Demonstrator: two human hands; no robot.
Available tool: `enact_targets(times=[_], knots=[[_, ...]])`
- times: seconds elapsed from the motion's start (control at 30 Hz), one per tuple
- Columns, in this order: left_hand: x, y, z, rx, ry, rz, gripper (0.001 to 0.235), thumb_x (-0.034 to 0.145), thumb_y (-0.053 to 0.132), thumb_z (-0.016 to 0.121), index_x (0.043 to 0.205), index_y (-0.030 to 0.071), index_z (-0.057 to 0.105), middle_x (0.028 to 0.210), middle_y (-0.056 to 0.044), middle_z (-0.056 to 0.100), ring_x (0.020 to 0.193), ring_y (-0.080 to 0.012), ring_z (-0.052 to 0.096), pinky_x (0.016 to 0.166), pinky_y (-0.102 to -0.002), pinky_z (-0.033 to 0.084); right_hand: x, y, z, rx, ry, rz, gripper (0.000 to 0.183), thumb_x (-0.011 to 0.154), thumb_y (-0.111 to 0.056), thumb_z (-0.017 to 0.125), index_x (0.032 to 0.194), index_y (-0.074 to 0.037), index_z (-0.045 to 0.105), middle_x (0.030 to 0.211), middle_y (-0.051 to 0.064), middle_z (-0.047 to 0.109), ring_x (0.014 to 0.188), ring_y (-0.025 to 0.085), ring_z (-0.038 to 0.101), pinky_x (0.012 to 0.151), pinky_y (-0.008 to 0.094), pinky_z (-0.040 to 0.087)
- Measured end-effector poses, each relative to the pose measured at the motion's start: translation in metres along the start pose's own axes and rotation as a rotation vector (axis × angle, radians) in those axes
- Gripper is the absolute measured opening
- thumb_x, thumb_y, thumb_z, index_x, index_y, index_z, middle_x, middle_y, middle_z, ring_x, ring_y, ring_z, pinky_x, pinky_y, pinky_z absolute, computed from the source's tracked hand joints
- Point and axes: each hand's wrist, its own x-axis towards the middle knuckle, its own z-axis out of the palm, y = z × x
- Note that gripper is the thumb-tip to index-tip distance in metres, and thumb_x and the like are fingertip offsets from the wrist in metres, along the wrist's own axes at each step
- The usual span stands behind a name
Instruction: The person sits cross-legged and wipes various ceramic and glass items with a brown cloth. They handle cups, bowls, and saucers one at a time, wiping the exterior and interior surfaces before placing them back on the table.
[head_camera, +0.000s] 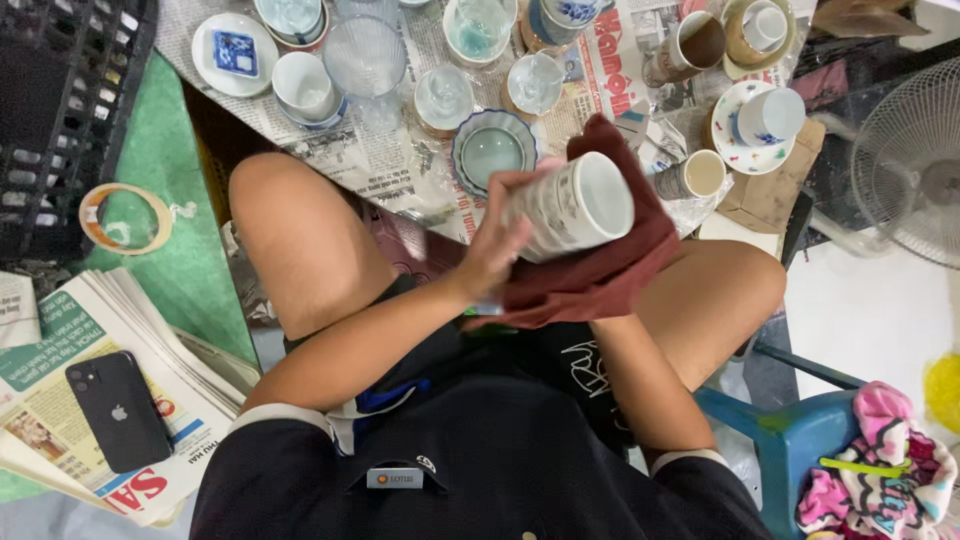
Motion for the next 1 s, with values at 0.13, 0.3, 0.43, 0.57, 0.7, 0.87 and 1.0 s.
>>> enact_targets(times=[0.13, 0.3, 0.43, 0.57, 0.7, 0.87, 1.0], knots=[[-0.001, -0.002, -0.004, 0.383, -0.123, -0.042, 0.074, 0.100, 0.030, 0.074, 0.152, 0.008, 0.025, 0.149, -0.017, 0.050, 0.132, -0.0252, 0.051, 0.110, -0.041, 0.046, 0.010, -0.007, -0.006, -0.126, -0.189, 0.079, 0.082, 0.088, -0.030, 0.081, 0.151, -0.001, 0.037, 0.140, 0.020, 0.059, 0.122, 0.025, 0.064, 0.103, 0.037, 0.053], [0.000, 0.007, -0.015, 0.644, -0.182, 0.055, 0.081, 0.095, 0.030, 0.075, 0.155, 0.007, 0.025, 0.145, -0.016, 0.055, 0.139, -0.0251, 0.056, 0.116, -0.039, 0.045, 0.026, -0.041, -0.005, -0.335, -0.471, 0.100, 0.093, 0.081, -0.030, 0.088, 0.152, -0.004, 0.035, 0.143, 0.018, 0.058, 0.129, 0.025, 0.061, 0.109, 0.038, 0.052], [-0.002, 0.009, -0.010, 0.561, -0.194, -0.043, 0.081, 0.086, 0.043, 0.073, 0.149, 0.005, 0.039, 0.134, -0.015, 0.060, 0.126, -0.0224, 0.060, 0.110, -0.035, 0.047, 0.031, -0.076, -0.020, -0.632, -0.634, 0.052, 0.108, 0.071, -0.030, 0.093, 0.155, -0.002, 0.031, 0.144, 0.021, 0.057, 0.134, 0.029, 0.060, 0.114, 0.042, 0.052], [0.006, 0.022, -0.009, 0.414, -0.298, -0.101, 0.078, 0.083, 0.051, 0.073, 0.141, 0.004, 0.053, 0.128, -0.014, 0.066, 0.122, -0.0212, 0.066, 0.109, -0.035, 0.051, 0.036, -0.104, -0.039, -1.050, -0.576, -0.142, 0.116, 0.059, -0.044, 0.098, 0.148, 0.001, 0.040, 0.132, 0.020, 0.069, 0.116, 0.027, 0.073, 0.098, 0.036, 0.061], [0.005, 0.032, 0.002, 0.271, -0.180, -0.090, 0.089, 0.082, 0.056, 0.075, 0.146, 0.003, 0.044, 0.135, -0.010, 0.059, 0.129, -0.0200, 0.062, 0.112, -0.035, 0.049, 0.042, -0.144, -0.057, -1.500, -0.618, -0.320, 0.090, 0.063, -0.041, 0.093, 0.131, -0.002, 0.048, 0.130, 0.018, 0.068, 0.119, 0.030, 0.069, 0.097, 0.039, 0.058], [0.014, 0.029, -0.003, 0.132, -0.069, -0.108, 0.081, 0.085, 0.047, 0.076, 0.146, 0.002, 0.047, 0.133, -0.008, 0.060, 0.125, -0.0183, 0.059, 0.109, -0.034, 0.047, 0.040, -0.156, -0.056, -1.683, -0.853, -0.306, 0.059, 0.069, -0.038, 0.086, 0.110, -0.007, 0.057, 0.128, 0.015, 0.066, 0.123, 0.033, 0.064, 0.097, 0.043, 0.055], [0.009, 0.012, -0.005, 0.173, -0.042, -0.143, 0.068, 0.086, 0.035, 0.078, 0.139, 0.003, 0.049, 0.123, -0.006, 0.056, 0.115, -0.0156, 0.053, 0.100, -0.032, 0.045, 0.024, -0.105, -0.042, -1.372, -0.953, -0.159, 0.052, 0.073, -0.041, 0.083, 0.108, -0.008, 0.064, 0.128, 0.015, 0.062, 0.124, 0.036, 0.060, 0.096, 0.045, 0.053]])
